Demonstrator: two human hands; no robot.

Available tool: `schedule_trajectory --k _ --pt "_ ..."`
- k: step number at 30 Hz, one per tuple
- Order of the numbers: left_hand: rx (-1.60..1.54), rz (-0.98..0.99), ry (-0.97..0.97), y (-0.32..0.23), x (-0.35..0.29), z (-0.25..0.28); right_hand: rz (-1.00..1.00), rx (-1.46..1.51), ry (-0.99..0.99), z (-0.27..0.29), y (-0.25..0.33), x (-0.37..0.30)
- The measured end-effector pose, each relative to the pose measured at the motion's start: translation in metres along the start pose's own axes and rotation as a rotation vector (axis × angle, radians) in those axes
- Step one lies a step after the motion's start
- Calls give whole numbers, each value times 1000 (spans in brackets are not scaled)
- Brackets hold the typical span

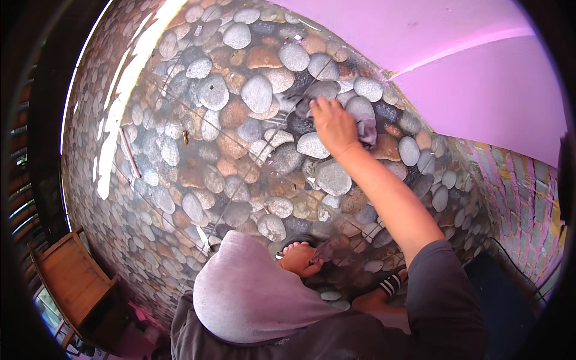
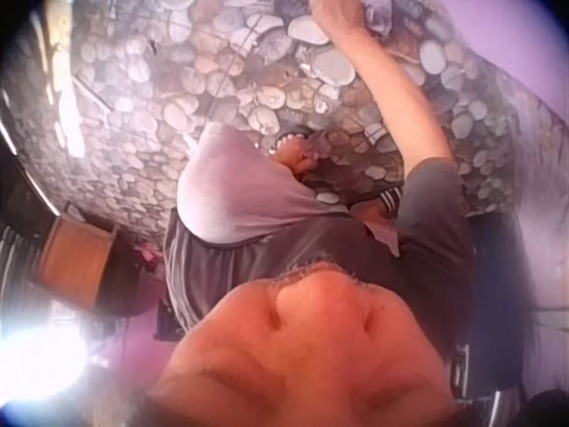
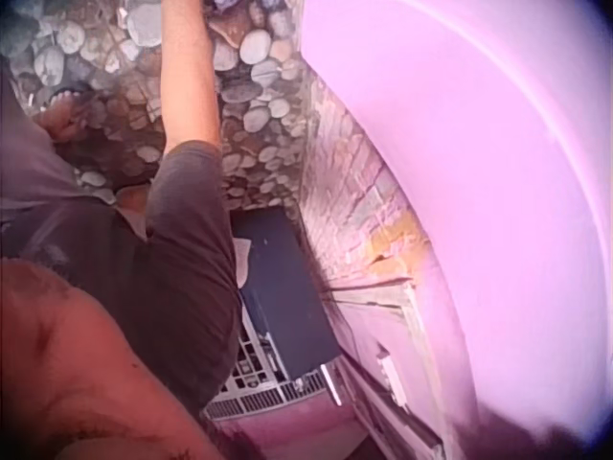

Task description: The person uses a metal scraper to remove debris from a wall-to-floor corner and wipes the area with a dark cloth.

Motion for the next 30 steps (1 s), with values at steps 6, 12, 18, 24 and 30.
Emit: schedule_trajectory --k 6,12,18,24,30 --pt "-80 -145 -29 7 6 -15 -212 -31 -36 11 -43 -1" --pt "-47 -150 -54 -8 -1 -2 -28 138 101 13 13 -28" --pt "-98 -131 -46 -20 4 9 -252 -167 2 21 -115 27" --pt "-182 -146 -34 21 -1 -17 -119 -208 144 3 -59 23" --pt "-95 -90 41 10 4 -11 -114 -328 74 -3 -98 80"
Point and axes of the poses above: each hand's wrist, its own x-axis towards the middle knuckle, its own z-axis out of the back of the hand, y = z × x, the point moved 8 cm from there along x, towards the middle knuckle, and after that the axes turned 1 degree about -y, right-handed, at the moved point
